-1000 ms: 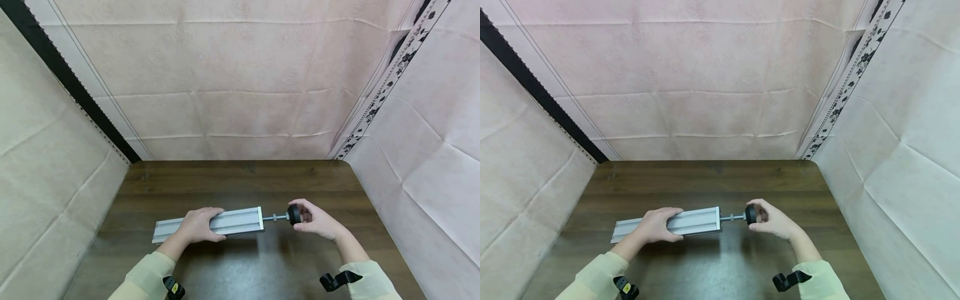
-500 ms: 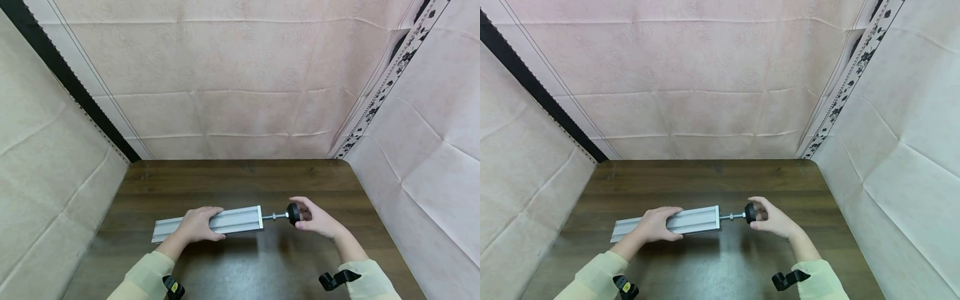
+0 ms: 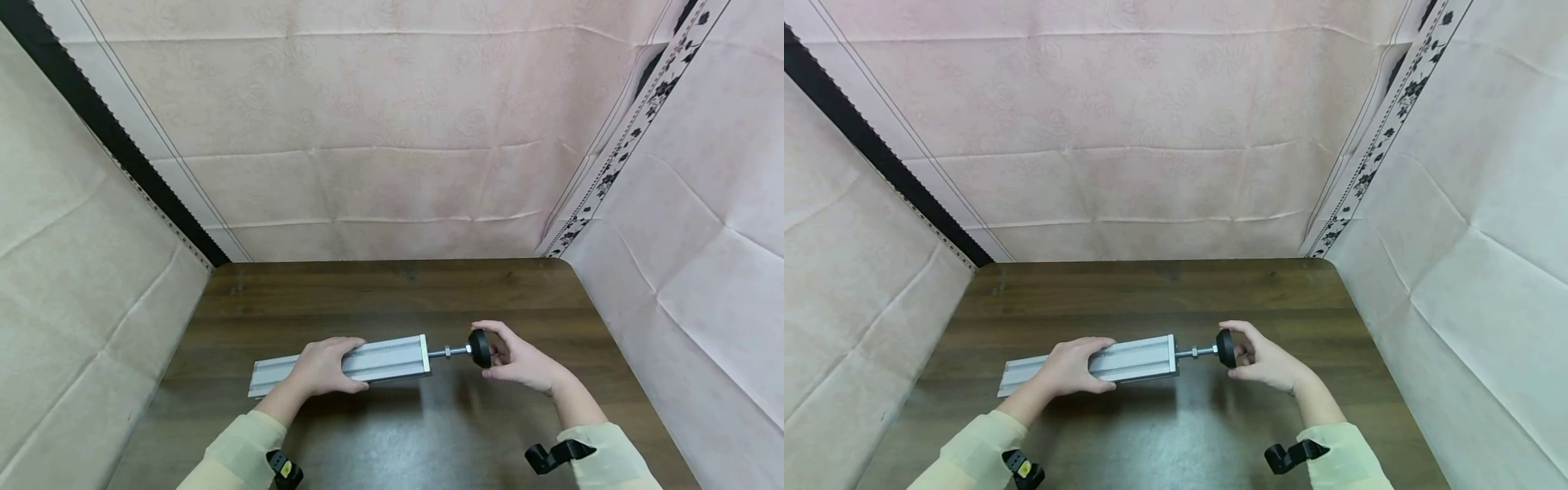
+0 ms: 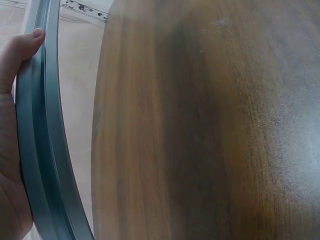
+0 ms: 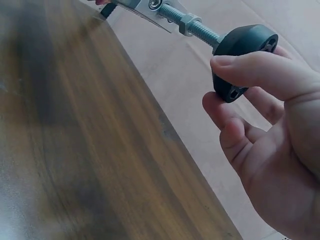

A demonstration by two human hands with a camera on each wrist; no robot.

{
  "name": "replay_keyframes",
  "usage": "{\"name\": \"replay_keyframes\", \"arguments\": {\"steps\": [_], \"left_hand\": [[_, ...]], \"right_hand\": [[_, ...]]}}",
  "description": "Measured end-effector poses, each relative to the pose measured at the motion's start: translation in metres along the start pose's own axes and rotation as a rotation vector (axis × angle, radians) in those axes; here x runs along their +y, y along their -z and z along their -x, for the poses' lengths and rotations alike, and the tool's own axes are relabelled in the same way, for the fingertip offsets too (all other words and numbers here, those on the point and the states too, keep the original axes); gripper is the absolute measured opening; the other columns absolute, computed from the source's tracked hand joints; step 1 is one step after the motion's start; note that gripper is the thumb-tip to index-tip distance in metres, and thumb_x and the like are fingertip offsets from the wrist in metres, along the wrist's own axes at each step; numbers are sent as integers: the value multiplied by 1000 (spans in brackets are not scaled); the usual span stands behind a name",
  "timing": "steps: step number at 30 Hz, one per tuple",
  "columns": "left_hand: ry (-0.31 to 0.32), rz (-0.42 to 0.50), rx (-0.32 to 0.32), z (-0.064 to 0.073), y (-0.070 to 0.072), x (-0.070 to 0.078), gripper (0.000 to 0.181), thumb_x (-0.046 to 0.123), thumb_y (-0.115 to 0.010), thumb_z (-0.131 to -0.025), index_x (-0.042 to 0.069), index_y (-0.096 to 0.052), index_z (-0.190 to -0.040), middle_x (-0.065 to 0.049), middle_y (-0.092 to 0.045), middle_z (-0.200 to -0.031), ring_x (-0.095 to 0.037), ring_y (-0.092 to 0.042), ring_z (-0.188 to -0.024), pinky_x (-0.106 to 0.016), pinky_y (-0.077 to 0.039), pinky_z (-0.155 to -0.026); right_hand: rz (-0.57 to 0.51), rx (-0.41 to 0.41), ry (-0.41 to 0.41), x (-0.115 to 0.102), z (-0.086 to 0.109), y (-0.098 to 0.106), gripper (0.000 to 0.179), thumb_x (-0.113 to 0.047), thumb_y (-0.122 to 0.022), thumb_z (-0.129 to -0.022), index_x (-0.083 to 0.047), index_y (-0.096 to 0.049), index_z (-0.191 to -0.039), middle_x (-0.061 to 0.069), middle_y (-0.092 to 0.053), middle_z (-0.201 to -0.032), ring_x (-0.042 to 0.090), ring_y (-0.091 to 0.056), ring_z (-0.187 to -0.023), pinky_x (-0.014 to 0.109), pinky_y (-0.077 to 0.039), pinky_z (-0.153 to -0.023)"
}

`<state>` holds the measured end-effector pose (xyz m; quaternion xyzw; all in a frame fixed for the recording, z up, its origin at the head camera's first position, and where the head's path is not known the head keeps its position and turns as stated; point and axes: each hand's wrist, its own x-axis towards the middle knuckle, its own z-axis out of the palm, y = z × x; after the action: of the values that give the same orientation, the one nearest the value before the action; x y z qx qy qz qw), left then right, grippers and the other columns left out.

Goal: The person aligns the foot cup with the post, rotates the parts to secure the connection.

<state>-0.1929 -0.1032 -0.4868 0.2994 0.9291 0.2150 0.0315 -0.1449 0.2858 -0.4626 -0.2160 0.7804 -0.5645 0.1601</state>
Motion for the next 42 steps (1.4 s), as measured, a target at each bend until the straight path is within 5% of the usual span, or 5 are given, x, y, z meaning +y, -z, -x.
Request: {"name": "replay_keyframes", "arguments": {"steps": [11,18,27,37,42], "left_hand": [[-4,8,-3,-1,0,-1,72,54,-74,-67,18,-58,-127,-2,-59,-125,-21,-53,-115,-47,-42,-91],[-15,-5,-1,0,1,0,71,57,-72,-66,20,-59,-126,0,-59,-124,-19,-54,-114,-45,-43,-90],[-19,7,4,0,0,-1,72,58,-72,-66,20,-59,-126,0,-59,-124,-19,-54,-113,-46,-43,-89],[8,17,3,0,1,0,70,55,-74,-67,19,-59,-126,-1,-59,-124,-20,-54,-114,-46,-42,-91],[17,23,3,0,1,1,69,52,-75,-66,20,-59,-126,-1,-59,-124,-20,-54,-114,-46,-42,-91]], "right_hand": [[-66,5,1,-3,0,1,70,0,-71,-79,-15,-34,-136,22,-48,-117,24,-60,-91,36,-53,-72],[-8,43,64,1,-3,2,52,0,-68,-81,-4,-44,-127,18,-52,-102,21,-59,-83,33,-52,-67],[15,59,-4,0,-5,2,33,-7,-58,-90,7,-47,-118,15,-57,-87,16,-54,-64,29,-46,-52],[-29,60,-4,-1,-1,1,77,-6,-71,-81,-4,-24,-142,21,-45,-120,26,-59,-93,33,-50,-73],[47,53,-24,-3,-1,-3,92,-3,-76,-76,-17,-18,-146,18,-46,-108,23,-49,-78,27,-45,-62]]}}
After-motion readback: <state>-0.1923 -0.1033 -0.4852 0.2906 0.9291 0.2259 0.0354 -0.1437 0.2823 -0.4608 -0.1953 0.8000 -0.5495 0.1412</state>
